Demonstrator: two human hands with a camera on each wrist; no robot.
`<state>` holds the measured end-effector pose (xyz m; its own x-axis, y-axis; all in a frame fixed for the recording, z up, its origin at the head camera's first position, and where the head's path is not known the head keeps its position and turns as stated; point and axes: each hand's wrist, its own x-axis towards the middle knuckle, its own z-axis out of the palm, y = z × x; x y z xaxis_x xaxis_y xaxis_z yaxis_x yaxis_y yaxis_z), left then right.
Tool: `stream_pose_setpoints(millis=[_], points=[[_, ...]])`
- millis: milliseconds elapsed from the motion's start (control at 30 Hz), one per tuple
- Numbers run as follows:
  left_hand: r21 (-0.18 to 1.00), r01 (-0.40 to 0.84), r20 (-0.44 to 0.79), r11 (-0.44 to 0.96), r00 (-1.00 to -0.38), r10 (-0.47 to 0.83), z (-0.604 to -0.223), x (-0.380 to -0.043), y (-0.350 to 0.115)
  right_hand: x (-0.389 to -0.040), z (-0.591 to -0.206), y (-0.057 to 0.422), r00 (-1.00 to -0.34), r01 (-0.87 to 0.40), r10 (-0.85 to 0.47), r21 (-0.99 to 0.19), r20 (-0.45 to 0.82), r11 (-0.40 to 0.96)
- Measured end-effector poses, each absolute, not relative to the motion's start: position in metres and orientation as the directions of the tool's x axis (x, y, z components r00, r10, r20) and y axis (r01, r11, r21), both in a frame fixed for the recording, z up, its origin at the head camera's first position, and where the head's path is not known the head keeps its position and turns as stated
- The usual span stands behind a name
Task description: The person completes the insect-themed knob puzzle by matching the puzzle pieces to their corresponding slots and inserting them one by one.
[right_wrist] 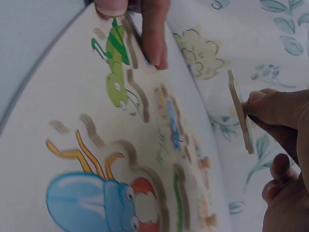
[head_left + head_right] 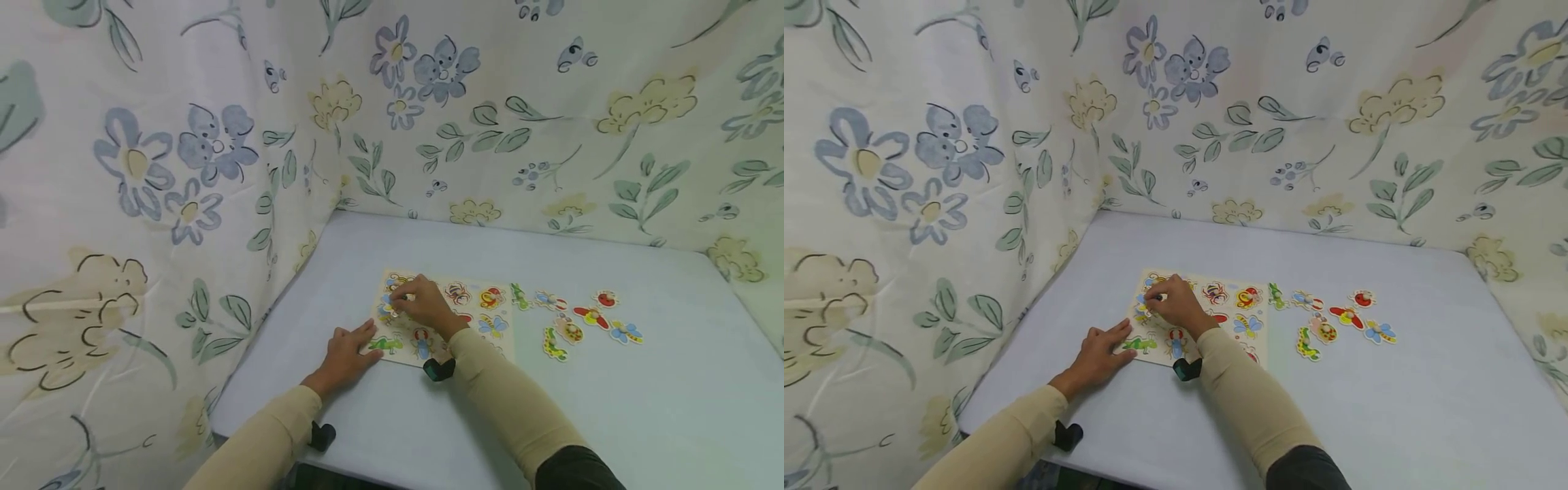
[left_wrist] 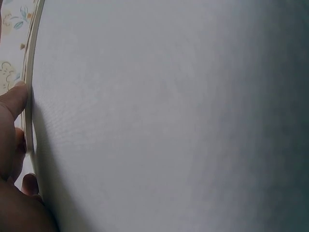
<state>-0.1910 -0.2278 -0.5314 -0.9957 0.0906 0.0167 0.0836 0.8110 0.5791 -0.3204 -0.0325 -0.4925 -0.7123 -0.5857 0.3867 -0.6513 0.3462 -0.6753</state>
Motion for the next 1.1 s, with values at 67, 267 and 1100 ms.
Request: stream_pose_setpoints(millis=[67,267,1100], points=[[0.577,0.086,0.016,0.812,-0.996,0.093,-0.532,-0.191,-0.228,-0.321,-0.494,-0.037,-0.722,-0.639,-0.587,-0.677,0.365,0.365],[0.576,0.084,0.019,0.813,-0.996,0.089,-0.532,-0.191,-0.227,-0.322,-0.502,-0.046,-0.744,-0.608,-0.595,-0.677,0.304,0.415],[0.586,0.065,0.016,0.807,-0.998,0.068,-0.529,-0.189,-0.225,-0.322,-0.519,-0.057,-0.806,-0.529,-0.559,-0.662,0.196,0.531]])
